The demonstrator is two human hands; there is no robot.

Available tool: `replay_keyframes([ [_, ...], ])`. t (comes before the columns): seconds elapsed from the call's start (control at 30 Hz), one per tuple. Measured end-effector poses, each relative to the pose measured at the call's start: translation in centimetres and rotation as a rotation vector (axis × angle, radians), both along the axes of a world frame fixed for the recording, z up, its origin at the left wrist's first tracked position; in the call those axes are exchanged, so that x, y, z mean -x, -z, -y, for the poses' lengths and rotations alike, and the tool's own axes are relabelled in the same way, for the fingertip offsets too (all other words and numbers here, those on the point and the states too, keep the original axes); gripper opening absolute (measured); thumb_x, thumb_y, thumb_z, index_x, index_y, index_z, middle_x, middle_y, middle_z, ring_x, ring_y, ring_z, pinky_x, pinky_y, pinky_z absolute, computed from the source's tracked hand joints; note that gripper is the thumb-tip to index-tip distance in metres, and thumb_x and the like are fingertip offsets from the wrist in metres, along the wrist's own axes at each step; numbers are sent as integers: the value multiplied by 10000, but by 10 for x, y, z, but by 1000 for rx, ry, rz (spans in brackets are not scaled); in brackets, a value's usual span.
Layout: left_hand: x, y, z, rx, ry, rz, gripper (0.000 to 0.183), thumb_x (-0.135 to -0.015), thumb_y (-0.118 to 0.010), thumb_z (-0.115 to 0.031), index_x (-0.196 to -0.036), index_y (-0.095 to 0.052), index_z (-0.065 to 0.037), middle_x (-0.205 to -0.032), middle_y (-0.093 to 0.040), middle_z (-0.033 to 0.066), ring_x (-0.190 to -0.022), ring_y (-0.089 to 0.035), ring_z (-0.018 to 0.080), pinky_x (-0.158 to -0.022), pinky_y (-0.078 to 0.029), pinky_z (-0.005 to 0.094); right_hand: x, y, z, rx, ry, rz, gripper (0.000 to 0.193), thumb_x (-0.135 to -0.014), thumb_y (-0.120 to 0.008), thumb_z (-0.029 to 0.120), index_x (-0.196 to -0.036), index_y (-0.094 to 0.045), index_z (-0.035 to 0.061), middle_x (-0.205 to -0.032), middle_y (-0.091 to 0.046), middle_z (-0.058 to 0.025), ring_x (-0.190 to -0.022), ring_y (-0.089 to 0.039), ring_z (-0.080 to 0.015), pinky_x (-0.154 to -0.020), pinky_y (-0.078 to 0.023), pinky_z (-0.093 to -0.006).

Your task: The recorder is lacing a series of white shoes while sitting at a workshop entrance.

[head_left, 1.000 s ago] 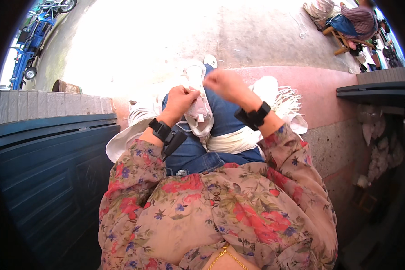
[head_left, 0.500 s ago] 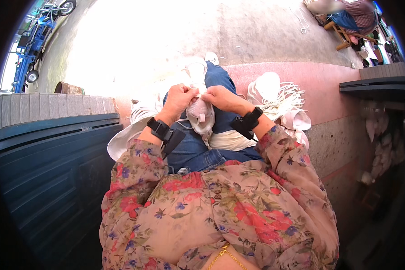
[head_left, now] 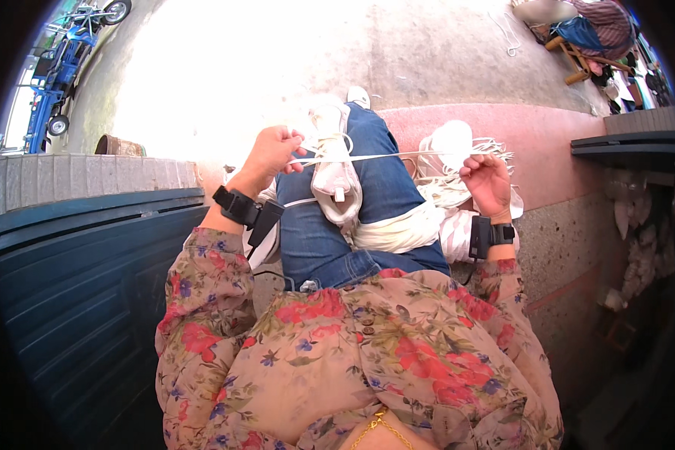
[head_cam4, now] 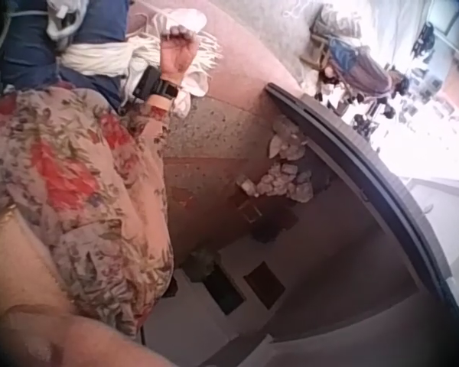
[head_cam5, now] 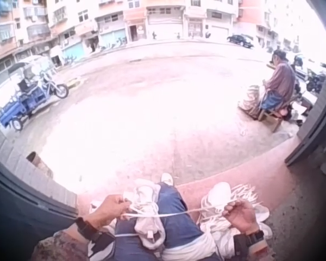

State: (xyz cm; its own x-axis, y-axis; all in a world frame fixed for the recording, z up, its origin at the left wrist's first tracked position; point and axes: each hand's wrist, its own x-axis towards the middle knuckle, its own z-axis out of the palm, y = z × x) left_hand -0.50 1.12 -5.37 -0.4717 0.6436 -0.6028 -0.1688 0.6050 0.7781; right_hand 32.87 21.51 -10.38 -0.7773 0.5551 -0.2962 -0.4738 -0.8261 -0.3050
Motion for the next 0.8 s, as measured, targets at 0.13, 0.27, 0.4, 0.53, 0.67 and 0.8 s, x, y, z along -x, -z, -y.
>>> replay_keyframes([
  [0.13, -6, 3, -11, -43, 47, -45, 182, -865, -508, -175, -919, -556, -8, -753, -599, 91, -549, -562, 96, -452, -406, 190, -14, 6, -1, 3, 121, -52, 149, -825, -466, 99, -704, -527, 39, -927, -552, -92, -938, -482, -212, -832, -387, -382],
  [0.27, 9, -3, -3, -210, -131, -192, 177, -872, -498, -177, -907, -549, -11, -805, -617, 82, -766, -580, 130, -667, -463, 265, -49, 11, -24, 18, 373, -138, 102, -793, -464, 54, -738, -538, 9, -1016, -547, -139, -1033, -488, -239, -940, -350, -405],
  [0.4, 50, -34, 28, -539, -467, 112, 100, -869, -480, -97, -930, -503, -22, -803, -591, 90, -775, -581, 158, -780, -476, 325, -96, 18, -44, 72, 473, -220, 82, -778, -463, 26, -786, -530, -22, -956, -549, -143, -970, -504, -233, -953, -345, -411],
  [0.53, 128, -53, 98, -715, -637, 140, 268, -837, -475, -9, -1096, -403, -15, -637, -404, -9, -569, -443, 98, -569, -417, 248, -110, 32, -42, 83, 539, -133, 95, -781, -445, 24, -791, -510, -43, -806, -519, -114, -793, -499, -219, -924, -362, -408],
  [0.67, 181, -90, 180, -697, -694, 90, 264, -875, -460, -54, -1128, -398, -15, -613, -325, -33, -488, -307, 61, -469, -294, 206, -112, 50, -42, 125, 541, -68, 106, -779, -442, 49, -760, -507, -33, -791, -510, -101, -747, -478, -206, -819, -387, -380],
  [0.8, 157, -110, 176, -582, -713, -88, 265, -909, -443, -126, -1144, -410, -8, -586, -294, -41, -474, -271, 45, -426, -247, 199, -118, 59, -54, 105, 557, 2, 125, -801, -435, 76, -760, -509, -17, -778, -509, -92, -737, -471, -191, -798, -388, -362],
])
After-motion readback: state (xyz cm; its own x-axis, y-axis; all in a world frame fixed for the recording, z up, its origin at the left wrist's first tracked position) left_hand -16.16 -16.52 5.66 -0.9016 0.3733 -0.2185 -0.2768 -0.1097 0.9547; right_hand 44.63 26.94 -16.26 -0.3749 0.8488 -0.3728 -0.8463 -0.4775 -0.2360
